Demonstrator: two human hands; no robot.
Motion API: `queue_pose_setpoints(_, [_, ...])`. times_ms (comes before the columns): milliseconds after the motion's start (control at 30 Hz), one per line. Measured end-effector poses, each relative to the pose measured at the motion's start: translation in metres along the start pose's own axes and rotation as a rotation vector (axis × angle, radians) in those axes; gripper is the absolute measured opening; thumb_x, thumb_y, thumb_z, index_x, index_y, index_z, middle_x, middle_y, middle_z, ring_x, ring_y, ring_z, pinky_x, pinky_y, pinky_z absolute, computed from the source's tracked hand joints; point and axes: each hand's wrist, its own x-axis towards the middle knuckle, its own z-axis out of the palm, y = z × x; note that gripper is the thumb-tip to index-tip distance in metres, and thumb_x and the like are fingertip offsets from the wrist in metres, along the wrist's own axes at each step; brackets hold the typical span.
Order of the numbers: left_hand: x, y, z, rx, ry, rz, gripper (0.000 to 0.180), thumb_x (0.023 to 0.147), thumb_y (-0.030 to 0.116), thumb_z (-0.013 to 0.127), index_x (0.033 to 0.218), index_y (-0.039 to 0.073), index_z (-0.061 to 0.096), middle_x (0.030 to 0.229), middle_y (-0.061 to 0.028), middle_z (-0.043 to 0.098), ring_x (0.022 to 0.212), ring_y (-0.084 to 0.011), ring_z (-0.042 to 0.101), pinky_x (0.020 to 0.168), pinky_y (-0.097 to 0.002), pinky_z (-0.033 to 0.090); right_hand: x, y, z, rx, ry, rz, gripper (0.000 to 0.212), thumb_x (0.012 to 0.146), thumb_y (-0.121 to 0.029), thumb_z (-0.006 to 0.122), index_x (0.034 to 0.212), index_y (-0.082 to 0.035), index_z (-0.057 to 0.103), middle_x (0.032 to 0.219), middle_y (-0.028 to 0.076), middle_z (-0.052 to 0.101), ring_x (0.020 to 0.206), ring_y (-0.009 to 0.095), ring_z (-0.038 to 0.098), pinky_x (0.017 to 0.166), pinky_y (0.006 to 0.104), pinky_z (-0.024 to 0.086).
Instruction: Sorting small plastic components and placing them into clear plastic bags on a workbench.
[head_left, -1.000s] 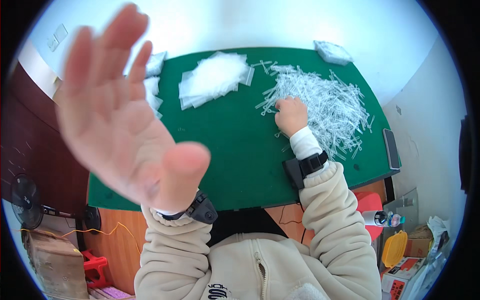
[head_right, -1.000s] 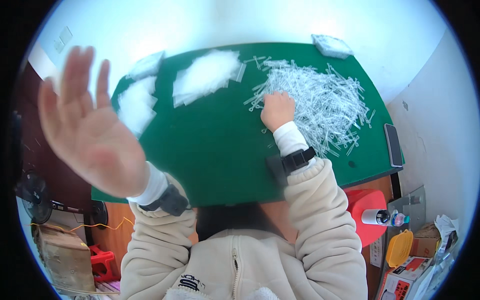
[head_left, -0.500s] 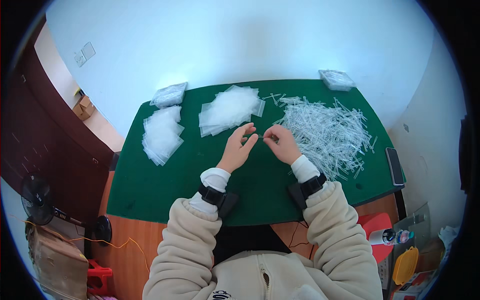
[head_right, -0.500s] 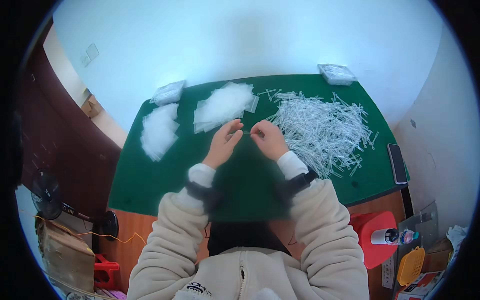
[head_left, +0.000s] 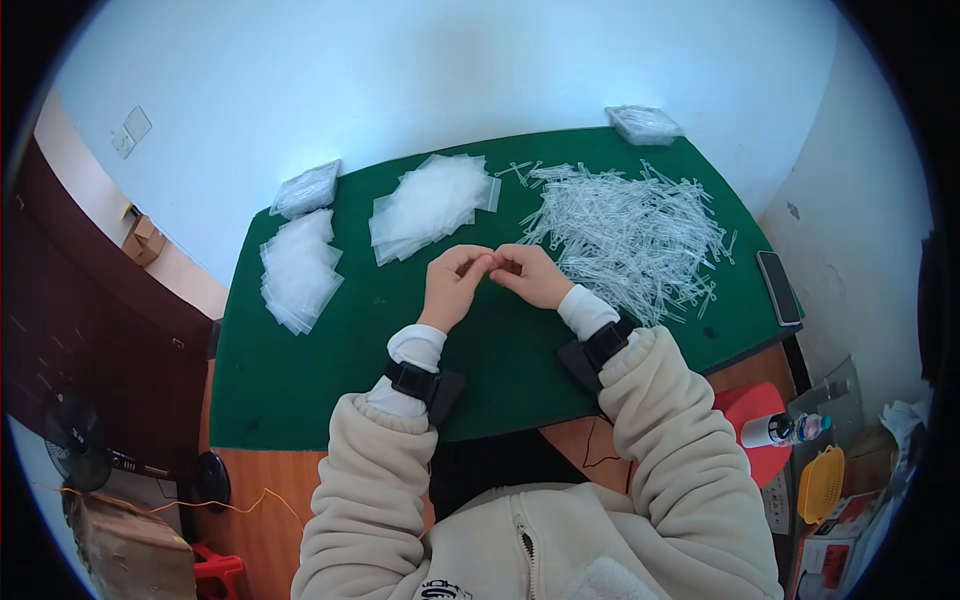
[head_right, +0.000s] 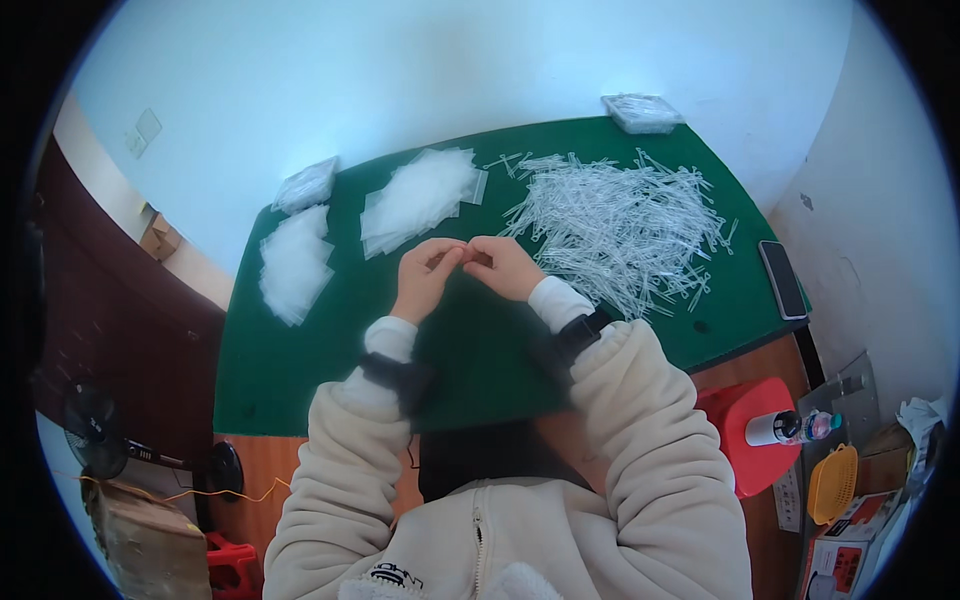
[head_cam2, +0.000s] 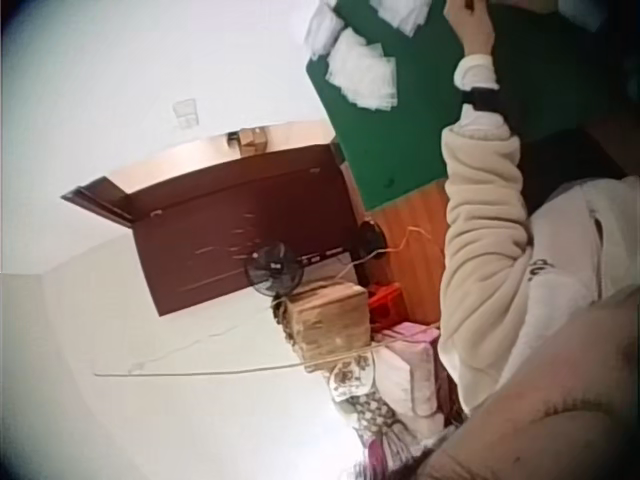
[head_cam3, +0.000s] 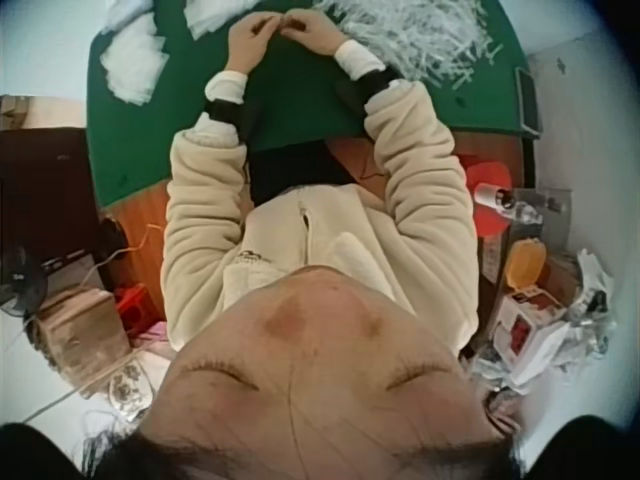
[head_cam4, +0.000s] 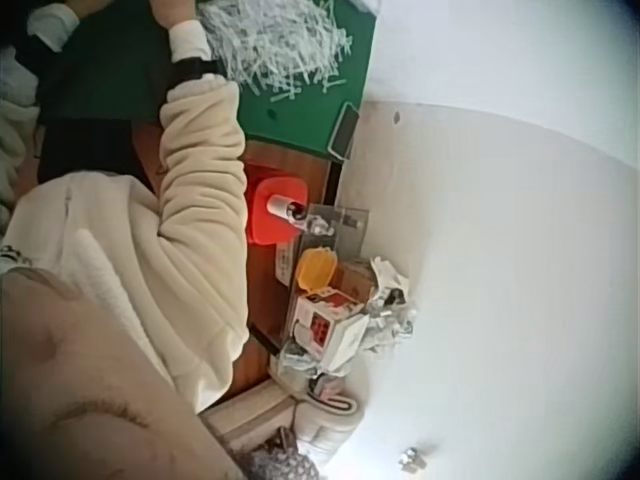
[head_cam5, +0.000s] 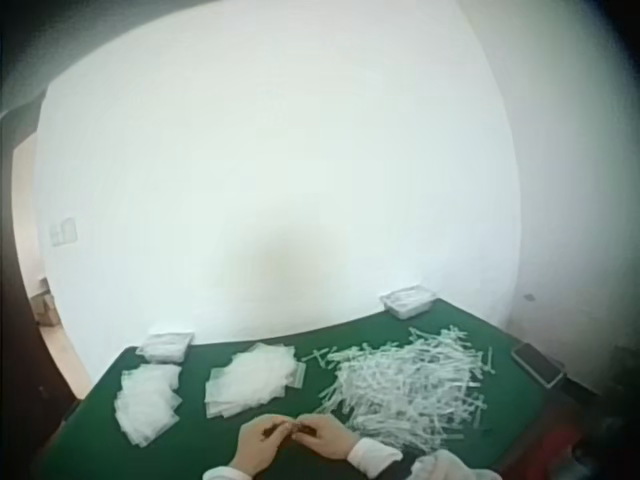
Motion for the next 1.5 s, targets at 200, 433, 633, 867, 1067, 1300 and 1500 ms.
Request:
queue_pose_setpoints(200, [0.0,0.001,0.001,-0.074,0.018,-0.132,0.014,0.088,0.01,0.053,0.093,-0.002,0.058,0.082,-0.0069,0.063,0.077,-0.0137,0.06,0.072,-0.0252,0.047,0.001,-0.031,-0.007,-0.109,0.112,-0.021,0.008,0.08,-0.007,0.058,0.086,-0.001,0.057,0.073,0.005,0.055,0.063,0.01,0.05,0.06,0.0222,0.042])
queue_pose_setpoints(433, [-0.013,0.015,0.016,0.205,-0.045,0.2,0.013,0.089,0.009,0.05,0.088,-0.002,0.057,0.081,-0.0075,0.064,0.072,-0.0128,0.061,0.067,-0.025,0.048,-0.044,-0.216,-0.005,0.677,-0.274,-0.706,0.019,0.088,-0.016,0.046,0.084,-0.005,0.06,0.085,0.014,0.056,0.065,0.025,0.053,0.059,0.0327,0.043])
queue_pose_setpoints(633, [-0.004,-0.019,0.004,-0.119,-0.19,-0.213,0.014,0.091,0.01,0.048,0.092,-0.001,0.056,0.083,-0.007,0.063,0.074,-0.0126,0.06,0.07,-0.0247,0.048,-0.079,-0.297,-0.005,0.899,-0.392,-0.505,0.014,0.088,-0.013,0.044,0.081,-0.011,0.055,0.09,0.016,0.056,0.071,0.03,0.055,0.06,0.0423,0.044])
queue_pose_setpoints(867, [0.007,-0.014,0.005,-0.216,-0.154,-0.166,0.015,0.092,0.012,0.047,0.094,-0.001,0.055,0.084,-0.0076,0.063,0.076,-0.0135,0.061,0.07,-0.0249,0.048,-0.108,-0.292,-0.01,0.672,-0.309,-0.55,0.008,0.086,-0.012,0.047,0.083,-0.009,0.054,0.094,0.016,0.054,0.074,0.028,0.054,0.063,0.0404,0.044])
queue_pose_setpoints(1067, [0.004,-0.006,0.0,-0.348,0.014,-0.172,0.017,0.092,0.012,0.046,0.096,-0.002,0.055,0.084,-0.0087,0.063,0.074,-0.0145,0.061,0.069,-0.0251,0.048,-0.091,-0.283,-0.006,0.521,-0.284,-0.579,0.005,0.083,-0.011,0.049,0.085,-0.007,0.053,0.097,0.016,0.053,0.077,0.027,0.054,0.065,0.0387,0.044])
queue_pose_setpoints(1300, [0.001,-0.007,-0.004,-0.369,0.01,-0.198,0.018,0.093,0.014,0.046,0.096,-0.001,0.056,0.085,-0.0086,0.064,0.074,-0.0141,0.061,0.069,-0.0245,0.048,-0.09,-0.276,-0.004,0.364,-0.257,-0.627,0.009,0.08,-0.009,0.052,0.088,-0.005,0.051,0.101,0.015,0.051,0.081,0.025,0.054,0.068,0.0367,0.044])
queue_pose_setpoints(1500, [0.003,-0.006,-0.004,-0.375,0.018,-0.172,0.018,0.093,0.014,0.047,0.097,0.0,0.056,0.085,-0.0083,0.064,0.073,-0.014,0.061,0.069,-0.0245,0.048,-0.049,-0.269,-0.006,0.249,-0.22,-0.664,0.014,0.078,-0.008,0.055,0.089,-0.004,0.05,0.104,0.015,0.049,0.084,0.023,0.054,0.07,0.035,0.044])
